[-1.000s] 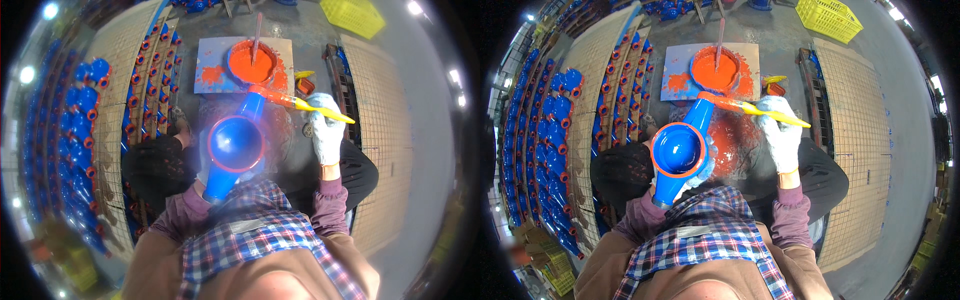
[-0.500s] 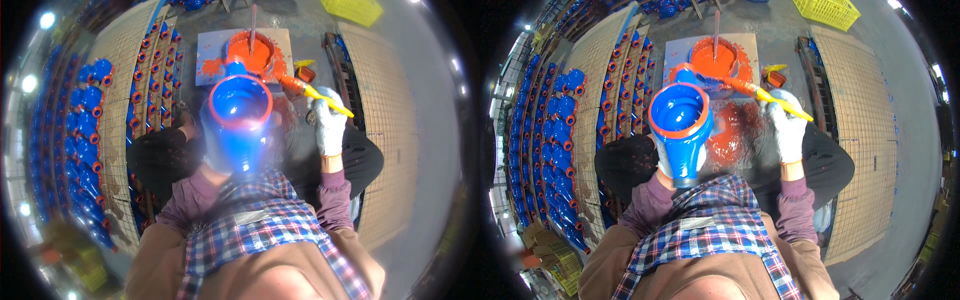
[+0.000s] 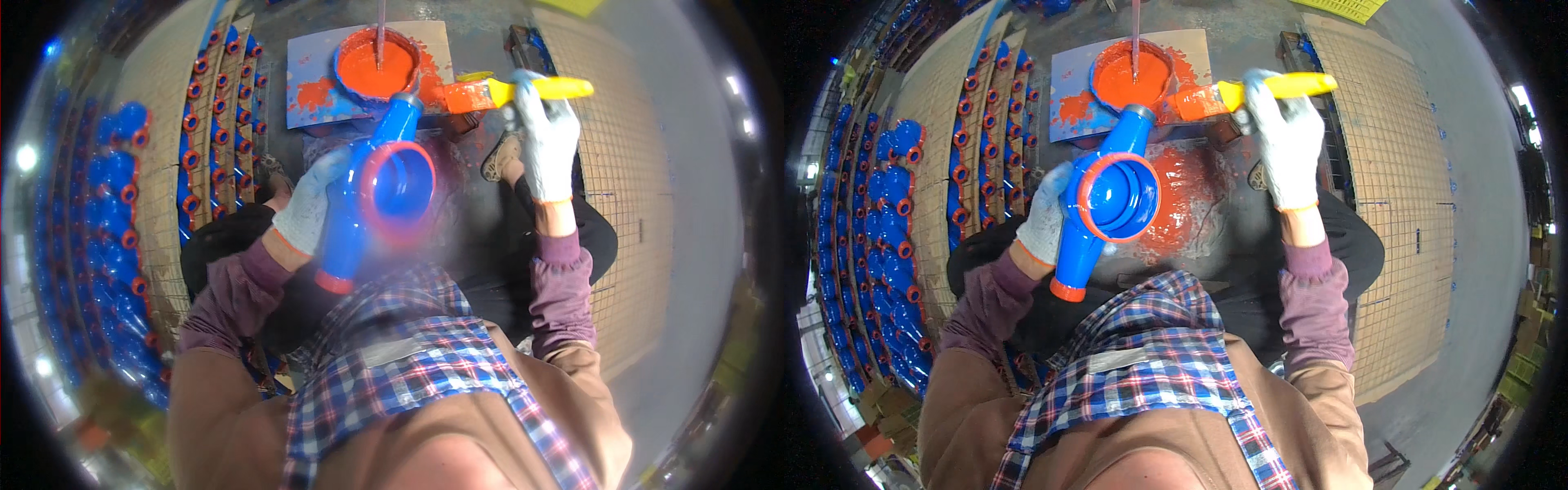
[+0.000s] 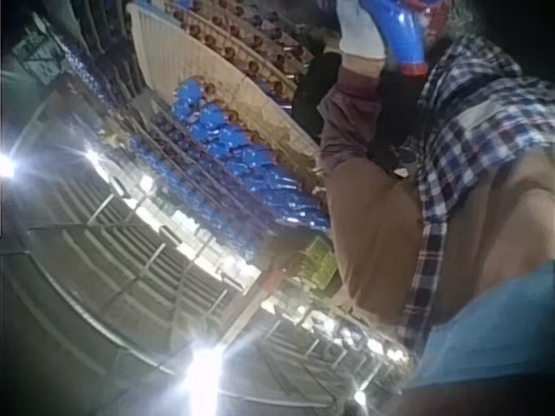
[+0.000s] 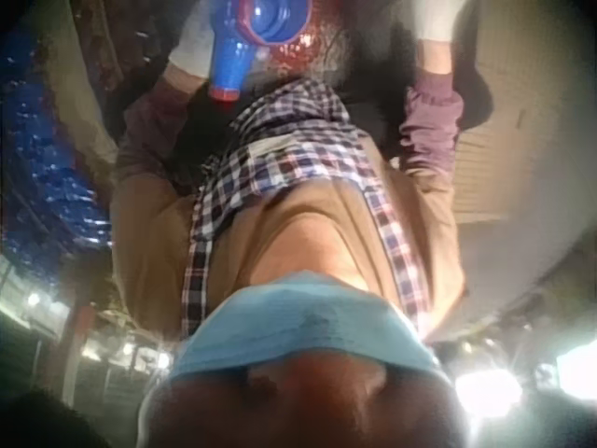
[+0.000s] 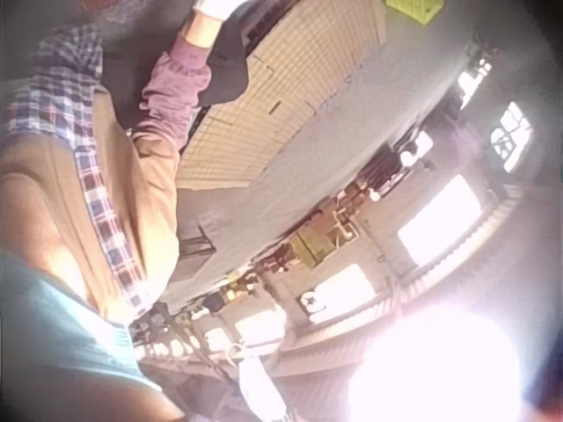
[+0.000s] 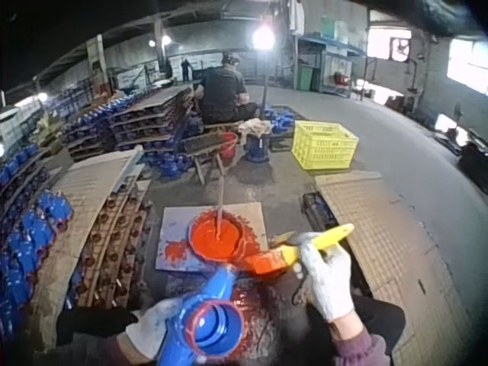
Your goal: Painting blue industrial parts with orange paint using a brush and spray can, then arranging them on a pallet.
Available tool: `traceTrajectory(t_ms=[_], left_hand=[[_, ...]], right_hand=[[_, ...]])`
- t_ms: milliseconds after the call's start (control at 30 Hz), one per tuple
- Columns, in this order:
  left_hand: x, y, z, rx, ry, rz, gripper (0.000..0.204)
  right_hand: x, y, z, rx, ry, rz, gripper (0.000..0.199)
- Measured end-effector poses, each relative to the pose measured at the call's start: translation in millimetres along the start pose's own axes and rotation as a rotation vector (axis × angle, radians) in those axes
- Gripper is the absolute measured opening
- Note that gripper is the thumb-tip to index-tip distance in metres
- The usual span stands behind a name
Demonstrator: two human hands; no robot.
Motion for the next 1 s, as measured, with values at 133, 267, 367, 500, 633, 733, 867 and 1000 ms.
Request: traceTrajectory(t_ms=[133,267,367,500,633,733,867,1000], left_hand=[[15.5,0.9,17.3,0.005,-0.096,0.767,0.075],[32.1,28.1,17.5,-0.063,0.123,1.802,0.076],[22.6,40.7,16.9,-0.083,0.137,2.235,0.078],[17.0,52.1,17.1,-0.144,0.134,2.467,0.079],[27.7,50.7,15.6,-0.101,0.158,2.346,0.080],[35.8,42.5,16.3,-0.073,0.214,2.073,0.082],[28.2,0.7,21.0,0.026,-0.065,1.525,0.072],[-0.9,-17.9,3.6,0.022,-0.119,0.819,0.054]], right_hand=[[27.7,29.2,46.8,-0.104,0.007,-0.439,0.039],[72.4,73.0,51.3,-0.315,0.056,-0.452,0.047],[85.7,94.0,44.1,-0.411,0.029,-0.546,0.047],[61.4,98.8,27.4,-0.397,-0.142,-0.586,0.046],[21.8,88.4,2.7,-0.327,-0.292,-0.519,0.033],[-0.2,82.5,-14.0,-0.278,-0.390,-0.431,0.024],[-12.3,73.6,-34.0,-0.218,-0.480,-0.432,0.019],[0.0,55.8,-46.2,-0.153,-0.329,-0.174,0.012]])
Point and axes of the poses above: each hand's wrist, its own z-axis towards the middle knuckle, its own y-axis out of the palm, x = y × z, the point moved 9 cm from there along z, towards the middle knuckle, and after that the axes turned 4 degrees about -x, right-handed, at the moved point
